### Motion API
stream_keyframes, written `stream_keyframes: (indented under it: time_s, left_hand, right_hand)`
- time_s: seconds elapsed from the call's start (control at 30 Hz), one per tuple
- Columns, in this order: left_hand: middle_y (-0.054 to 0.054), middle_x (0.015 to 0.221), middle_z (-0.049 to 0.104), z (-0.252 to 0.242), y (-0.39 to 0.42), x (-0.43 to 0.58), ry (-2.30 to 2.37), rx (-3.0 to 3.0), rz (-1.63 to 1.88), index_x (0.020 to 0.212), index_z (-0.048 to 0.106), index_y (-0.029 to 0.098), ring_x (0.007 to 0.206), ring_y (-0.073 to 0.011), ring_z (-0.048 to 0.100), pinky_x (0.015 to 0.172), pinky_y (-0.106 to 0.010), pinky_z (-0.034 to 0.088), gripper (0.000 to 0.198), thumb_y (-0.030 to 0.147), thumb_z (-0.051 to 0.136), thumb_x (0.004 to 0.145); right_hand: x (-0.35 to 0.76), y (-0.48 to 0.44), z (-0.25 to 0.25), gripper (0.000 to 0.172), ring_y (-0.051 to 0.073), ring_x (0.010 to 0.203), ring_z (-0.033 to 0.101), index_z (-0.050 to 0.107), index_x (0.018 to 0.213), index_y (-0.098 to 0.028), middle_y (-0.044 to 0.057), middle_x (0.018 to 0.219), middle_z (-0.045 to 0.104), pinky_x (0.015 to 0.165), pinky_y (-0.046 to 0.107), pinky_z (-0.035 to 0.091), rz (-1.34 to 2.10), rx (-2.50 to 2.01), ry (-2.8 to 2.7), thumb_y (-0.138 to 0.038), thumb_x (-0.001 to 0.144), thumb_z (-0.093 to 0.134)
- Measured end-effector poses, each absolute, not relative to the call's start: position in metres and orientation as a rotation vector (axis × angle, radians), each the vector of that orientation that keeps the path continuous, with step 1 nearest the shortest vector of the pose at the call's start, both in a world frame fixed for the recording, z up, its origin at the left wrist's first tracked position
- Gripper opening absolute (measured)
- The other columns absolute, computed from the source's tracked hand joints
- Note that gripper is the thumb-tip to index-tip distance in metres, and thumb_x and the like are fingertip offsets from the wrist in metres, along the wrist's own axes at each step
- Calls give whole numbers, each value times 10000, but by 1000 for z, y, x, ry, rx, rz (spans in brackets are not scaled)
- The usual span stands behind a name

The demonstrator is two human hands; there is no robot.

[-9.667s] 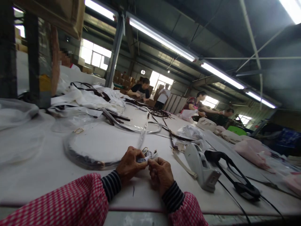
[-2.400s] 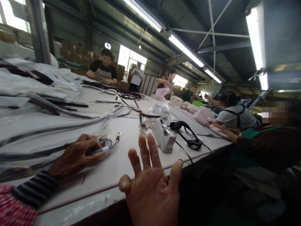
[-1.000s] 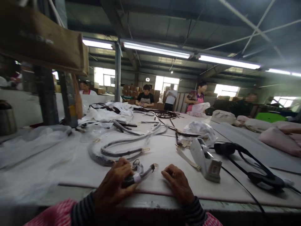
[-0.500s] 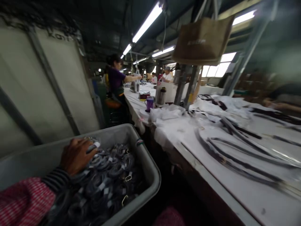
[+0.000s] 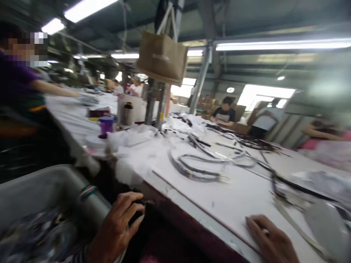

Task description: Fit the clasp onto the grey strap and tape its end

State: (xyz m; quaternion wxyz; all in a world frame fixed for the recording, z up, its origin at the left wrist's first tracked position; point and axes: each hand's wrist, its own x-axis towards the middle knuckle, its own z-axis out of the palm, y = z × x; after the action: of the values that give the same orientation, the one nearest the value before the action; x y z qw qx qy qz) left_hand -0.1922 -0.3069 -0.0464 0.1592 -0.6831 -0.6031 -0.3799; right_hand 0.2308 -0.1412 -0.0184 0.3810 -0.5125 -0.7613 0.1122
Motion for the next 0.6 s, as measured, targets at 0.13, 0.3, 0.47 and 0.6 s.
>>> stream_keyframes:
  time_s: [0.13,0.3,0.47,0.6]
  left_hand:
    - [-82,1200,648,0,-215,-130,-1365,-2303,-1125,1043,624,235,1186,-278,548,1008,-443,486,146,152,571,936]
    - [-123,1164,671,35,-107,-81,-1471,-2533,-680,1115,633,171,1157,-333,562,949,-494,483,235,232,662,889]
    - [-121,1119,706,25,-34,-65,-1617,-2553,-558,1146,636,191,1109,-329,621,877,-461,504,279,360,618,924]
    - [-72,930,722,34,-20,-54,-1605,-2553,-622,930,661,208,936,-264,665,814,-387,498,131,257,543,957]
  right_hand:
    - [234,-139,-12,439,212,721,595,636,731,-216,31,730,633,674,323,448,390,-1428,-1826,-590,919,502]
    - [225,-141,-8,432,179,670,506,569,657,-199,6,668,550,650,310,382,459,-1433,-1754,-559,897,554]
    - [222,-143,-3,468,165,639,479,523,613,-196,1,637,543,631,307,364,562,-1443,-1717,-576,881,574]
    - [223,-134,-11,505,158,620,500,541,610,-187,1,615,569,625,297,367,628,-1428,-1676,-603,896,567]
